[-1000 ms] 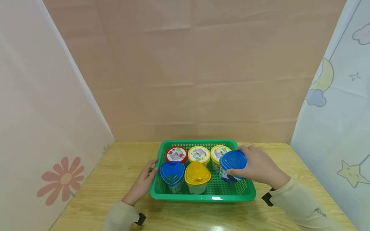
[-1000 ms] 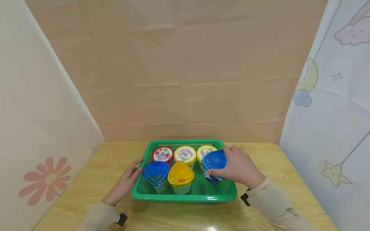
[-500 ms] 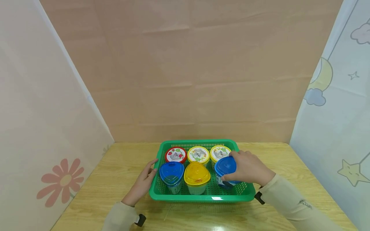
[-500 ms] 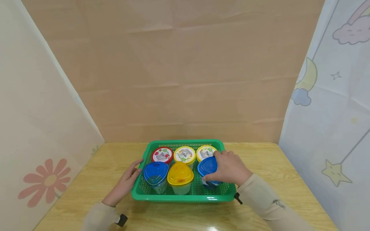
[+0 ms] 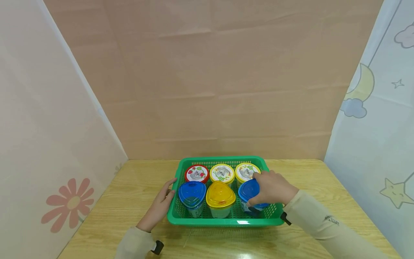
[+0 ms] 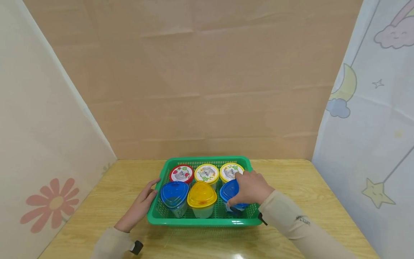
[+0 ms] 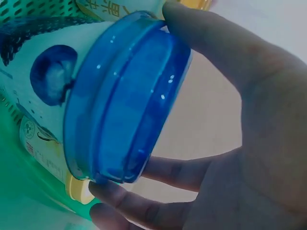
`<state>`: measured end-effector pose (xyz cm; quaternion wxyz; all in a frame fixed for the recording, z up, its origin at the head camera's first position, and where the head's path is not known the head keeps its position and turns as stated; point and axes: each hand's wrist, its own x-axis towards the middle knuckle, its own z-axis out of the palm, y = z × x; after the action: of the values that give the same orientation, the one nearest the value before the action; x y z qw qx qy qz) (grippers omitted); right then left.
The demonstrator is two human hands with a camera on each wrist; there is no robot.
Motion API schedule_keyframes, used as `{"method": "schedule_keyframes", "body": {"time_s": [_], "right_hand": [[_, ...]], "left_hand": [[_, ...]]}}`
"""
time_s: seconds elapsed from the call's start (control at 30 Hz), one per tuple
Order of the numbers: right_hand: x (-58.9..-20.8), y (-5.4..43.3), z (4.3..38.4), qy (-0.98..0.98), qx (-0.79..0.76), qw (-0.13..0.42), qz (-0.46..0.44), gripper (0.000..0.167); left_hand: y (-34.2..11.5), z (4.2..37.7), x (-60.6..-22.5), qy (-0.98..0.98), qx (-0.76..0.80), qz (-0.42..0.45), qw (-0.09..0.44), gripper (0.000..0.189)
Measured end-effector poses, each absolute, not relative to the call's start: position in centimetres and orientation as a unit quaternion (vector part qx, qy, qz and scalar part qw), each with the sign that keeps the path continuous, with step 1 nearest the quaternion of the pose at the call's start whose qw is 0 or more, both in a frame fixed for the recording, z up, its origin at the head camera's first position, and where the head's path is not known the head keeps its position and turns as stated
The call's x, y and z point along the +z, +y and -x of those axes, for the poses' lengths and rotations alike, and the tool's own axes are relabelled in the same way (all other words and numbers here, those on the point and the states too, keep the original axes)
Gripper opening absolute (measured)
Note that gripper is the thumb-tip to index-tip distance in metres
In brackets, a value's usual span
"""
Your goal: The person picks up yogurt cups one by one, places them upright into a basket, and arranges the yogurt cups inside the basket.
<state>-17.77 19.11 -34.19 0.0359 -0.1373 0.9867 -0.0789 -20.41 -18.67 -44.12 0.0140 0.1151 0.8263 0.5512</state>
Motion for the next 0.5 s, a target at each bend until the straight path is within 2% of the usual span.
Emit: {"method": "schedule_keyframes", "body": {"time_s": [0.5], "right_hand": [[-34.12,18.76,18.09,0.988,-0.067,0.062,0.127,0.097]], "left_hand": [[-18.64,20.32,-43.88,0.822,0.559,-0.108,0.024,0.045]]}}
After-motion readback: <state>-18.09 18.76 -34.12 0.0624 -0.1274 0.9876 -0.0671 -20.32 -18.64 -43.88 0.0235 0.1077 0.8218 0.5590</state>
